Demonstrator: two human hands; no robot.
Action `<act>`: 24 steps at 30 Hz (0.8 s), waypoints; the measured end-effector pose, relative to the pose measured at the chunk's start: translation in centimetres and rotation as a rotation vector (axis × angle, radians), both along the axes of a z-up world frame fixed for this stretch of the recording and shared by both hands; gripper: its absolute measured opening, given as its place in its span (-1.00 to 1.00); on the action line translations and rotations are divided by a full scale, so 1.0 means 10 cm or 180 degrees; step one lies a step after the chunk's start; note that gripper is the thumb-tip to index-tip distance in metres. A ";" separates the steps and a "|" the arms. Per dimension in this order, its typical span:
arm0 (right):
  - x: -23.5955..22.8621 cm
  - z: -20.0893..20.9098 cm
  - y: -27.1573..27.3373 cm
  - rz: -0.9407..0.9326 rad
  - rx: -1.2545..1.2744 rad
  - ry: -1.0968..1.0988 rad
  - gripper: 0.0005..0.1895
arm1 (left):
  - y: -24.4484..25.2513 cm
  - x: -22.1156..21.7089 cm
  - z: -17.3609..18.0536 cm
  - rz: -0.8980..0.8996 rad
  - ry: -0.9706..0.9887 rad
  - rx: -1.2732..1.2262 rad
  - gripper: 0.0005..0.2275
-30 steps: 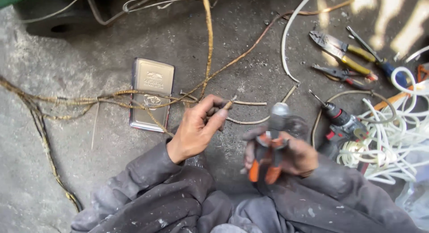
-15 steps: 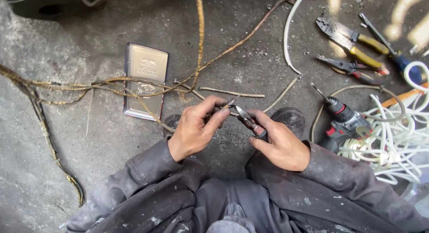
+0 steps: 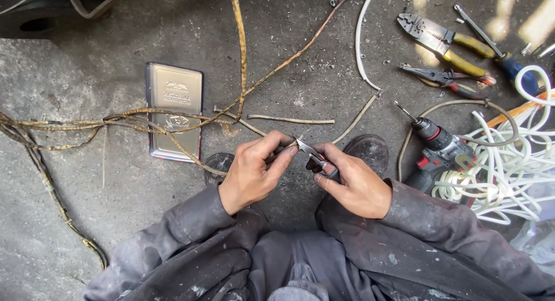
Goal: The person sits on the ground and pulls out white electrical cable from a loose pile, coils it by hand into loops, and measures it against a metal case on the floor. They then use pliers to cut a length of cable and strip the insulation from its ends, handling the cut pieces.
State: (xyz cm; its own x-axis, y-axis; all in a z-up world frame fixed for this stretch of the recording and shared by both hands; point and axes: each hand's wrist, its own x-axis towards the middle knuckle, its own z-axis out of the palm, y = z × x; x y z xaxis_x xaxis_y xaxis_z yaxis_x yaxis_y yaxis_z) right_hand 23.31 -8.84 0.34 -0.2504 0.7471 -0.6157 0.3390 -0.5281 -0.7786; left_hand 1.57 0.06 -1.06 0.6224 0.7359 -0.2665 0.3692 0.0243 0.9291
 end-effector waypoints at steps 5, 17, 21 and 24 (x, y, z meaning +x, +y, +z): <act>0.05 -0.03 -0.03 0.0015 -0.0045 0.0006 -0.42 | 0.01 0.04 -0.04 -0.0095 0.0004 -0.0108 -0.89; 0.14 -0.18 -0.15 -0.0094 -0.0112 0.0062 -0.41 | -0.01 0.09 -0.15 -0.0332 0.0082 -0.0357 -0.90; 0.18 -0.17 -0.14 -0.0104 -0.0072 0.0299 -0.41 | -0.01 0.08 -0.15 -0.0272 -0.0084 -0.0652 -0.86; 0.17 -0.18 -0.16 -0.0120 -0.0155 0.0372 -0.41 | 0.00 0.08 -0.13 -0.0283 -0.0081 -0.0686 -0.85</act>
